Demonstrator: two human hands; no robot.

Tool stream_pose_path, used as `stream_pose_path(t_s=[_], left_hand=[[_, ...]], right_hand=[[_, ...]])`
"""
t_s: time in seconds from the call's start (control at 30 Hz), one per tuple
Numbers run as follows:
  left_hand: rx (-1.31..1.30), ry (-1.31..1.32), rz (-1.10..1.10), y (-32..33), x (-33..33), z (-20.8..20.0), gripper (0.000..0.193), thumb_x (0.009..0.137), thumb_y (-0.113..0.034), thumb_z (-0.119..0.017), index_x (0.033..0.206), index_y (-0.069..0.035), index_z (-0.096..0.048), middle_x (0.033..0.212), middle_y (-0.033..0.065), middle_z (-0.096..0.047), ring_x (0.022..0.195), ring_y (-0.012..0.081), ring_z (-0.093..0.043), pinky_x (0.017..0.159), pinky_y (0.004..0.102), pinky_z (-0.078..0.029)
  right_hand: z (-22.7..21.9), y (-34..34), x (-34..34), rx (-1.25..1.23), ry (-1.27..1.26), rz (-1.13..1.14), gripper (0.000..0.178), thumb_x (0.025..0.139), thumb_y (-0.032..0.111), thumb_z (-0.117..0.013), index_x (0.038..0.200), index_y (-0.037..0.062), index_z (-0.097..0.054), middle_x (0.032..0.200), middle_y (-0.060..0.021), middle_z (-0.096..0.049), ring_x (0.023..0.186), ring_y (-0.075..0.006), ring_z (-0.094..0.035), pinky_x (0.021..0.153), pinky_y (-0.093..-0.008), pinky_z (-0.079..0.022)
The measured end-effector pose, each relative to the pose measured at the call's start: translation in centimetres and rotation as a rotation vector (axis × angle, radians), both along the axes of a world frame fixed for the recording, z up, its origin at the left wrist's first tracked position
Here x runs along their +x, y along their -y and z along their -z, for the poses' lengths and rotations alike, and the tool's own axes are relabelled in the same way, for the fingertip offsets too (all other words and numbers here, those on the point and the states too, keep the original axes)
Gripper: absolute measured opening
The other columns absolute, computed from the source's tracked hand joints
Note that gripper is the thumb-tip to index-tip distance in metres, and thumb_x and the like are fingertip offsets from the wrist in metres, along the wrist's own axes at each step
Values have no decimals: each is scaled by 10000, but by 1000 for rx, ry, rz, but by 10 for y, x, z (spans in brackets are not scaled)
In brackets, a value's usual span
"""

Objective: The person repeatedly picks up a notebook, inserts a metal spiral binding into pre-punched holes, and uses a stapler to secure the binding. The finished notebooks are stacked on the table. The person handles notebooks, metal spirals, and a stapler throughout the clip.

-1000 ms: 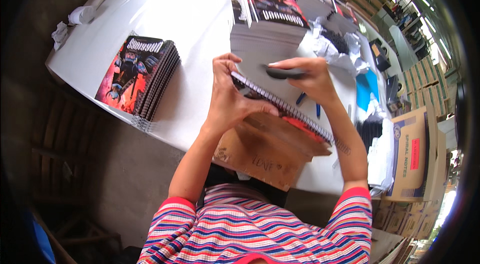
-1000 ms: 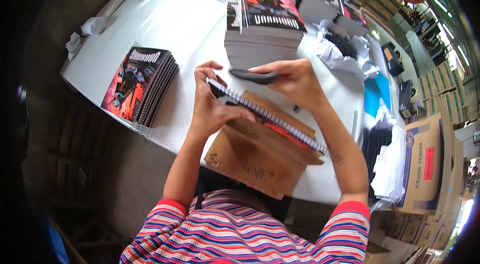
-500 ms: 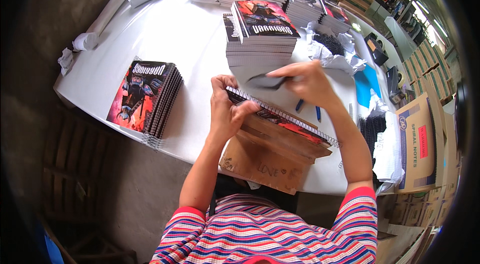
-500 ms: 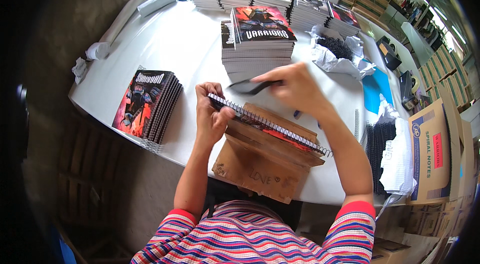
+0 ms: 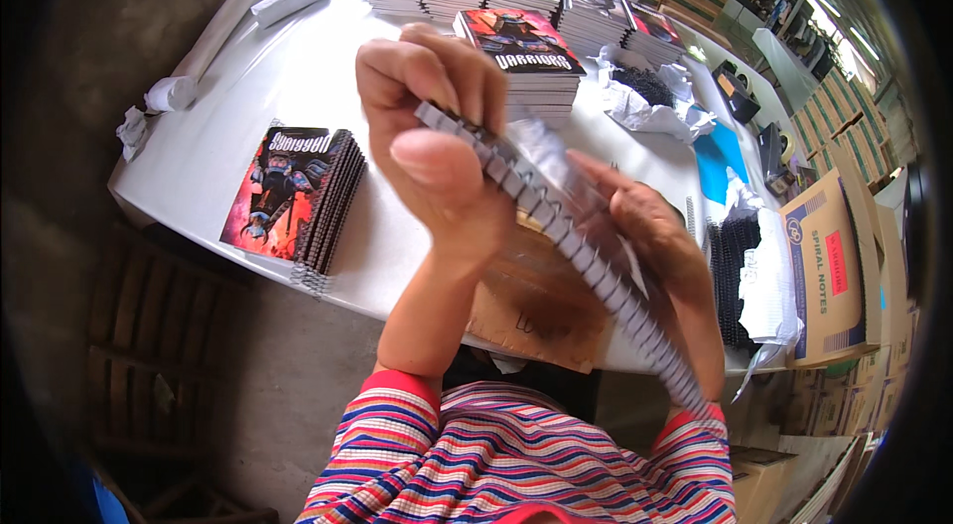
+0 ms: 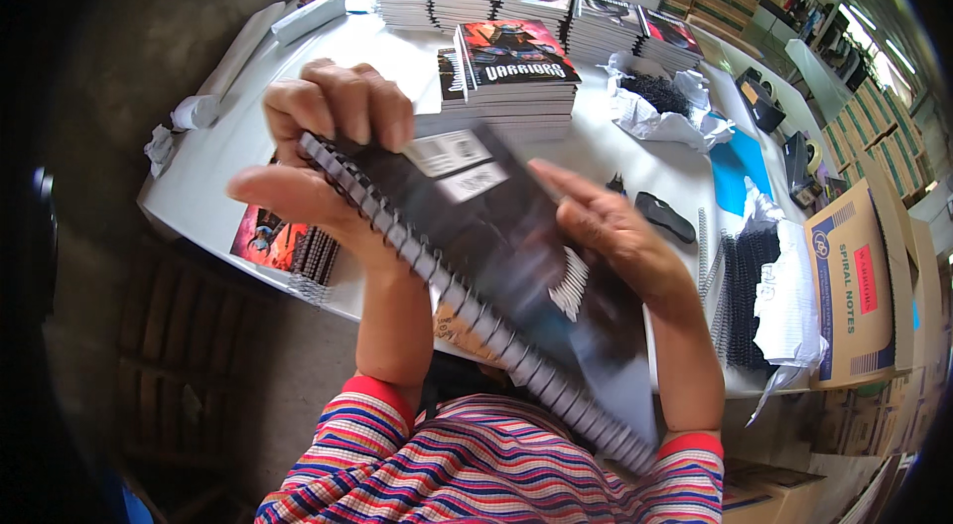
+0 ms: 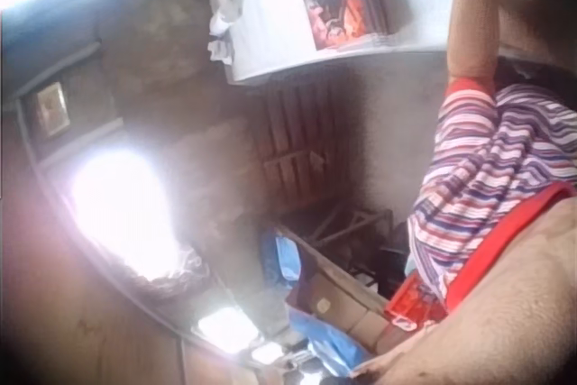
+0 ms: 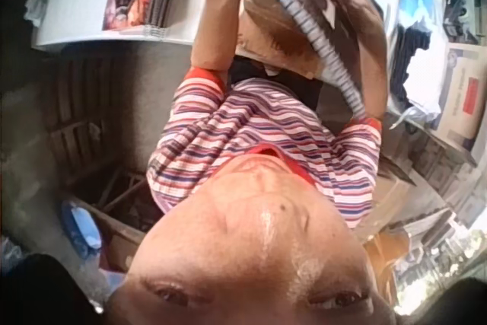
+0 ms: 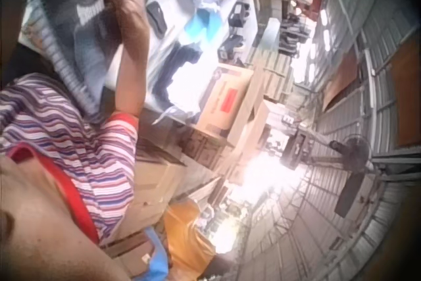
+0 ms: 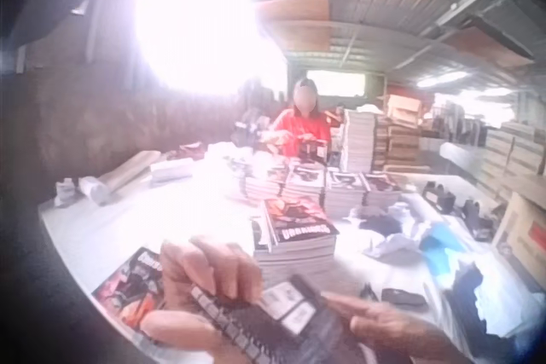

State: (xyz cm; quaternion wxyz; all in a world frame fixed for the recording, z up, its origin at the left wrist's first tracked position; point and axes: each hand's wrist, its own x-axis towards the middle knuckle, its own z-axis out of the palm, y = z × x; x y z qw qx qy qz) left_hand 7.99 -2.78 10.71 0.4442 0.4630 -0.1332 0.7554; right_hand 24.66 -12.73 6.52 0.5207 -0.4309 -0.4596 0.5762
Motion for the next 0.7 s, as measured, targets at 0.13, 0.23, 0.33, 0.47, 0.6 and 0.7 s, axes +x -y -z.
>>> stream_pose_path(t_s=[0.13, 0.23, 0.33, 0.47, 0.6, 0.7], left_hand=[[-268, 44, 53, 0, 3, 26, 355, 884, -382, -566, 886, -53, -434, 832, 51, -454, 758, 128, -458, 747, 282, -396], [-761, -277, 303, 2, -20, 53, 198, 880, -221, -562, 896, -24, -580, 811, 27, -587, 703, 66, -533, 640, 192, -424], [-880, -191, 462, -1, -30, 70, 184, 868, -179, -575, 888, 3, -591, 756, 14, -599, 625, 61, -546, 580, 177, -439], [-878, -181, 452, 0, -39, 86, 219, 858, -152, -581, 947, 48, -592, 790, 56, -627, 635, 79, -574, 605, 199, -481], [-751, -209, 487, -10, -47, 102, 265, 858, -100, -565, 1044, 88, -570, 826, 77, -637, 686, 81, -592, 654, 208, -504], [-687, -405, 213, -4, -48, 101, 286, 888, -92, -535, 1122, 72, -554, 790, 7, -577, 673, 46, -539, 629, 189, -475]], right_hand=[[10, 1, -3, 76, 48, 92, 416, 838, 246, -647, 1159, 11, -527, 1003, -45, -624, 879, -98, -580, 802, -224, -453], [2, 7, -1, 282, 254, 304, 393, 814, 157, -680, 1139, -12, -537, 997, -57, -627, 865, -100, -567, 799, -244, -454], [5, 11, -8, 363, 477, 387, 371, 820, 143, -674, 1122, -28, -542, 987, -69, -638, 868, -106, -575, 794, -251, -461], [3, 15, -17, 356, 645, 446, 355, 822, 139, -671, 1103, -42, -554, 912, -84, -661, 802, -108, -596, 749, -255, -480], [-2, 17, -22, 428, 775, 469, 309, 818, 133, -671, 1071, -24, -593, 857, -115, -678, 719, -123, -630, 677, -260, -503], [-9, 27, -29, 627, 1074, 411, 254, 795, 60, -652, 1041, 2, -625, 863, -136, -680, 696, -173, -664, 637, -264, -512]])
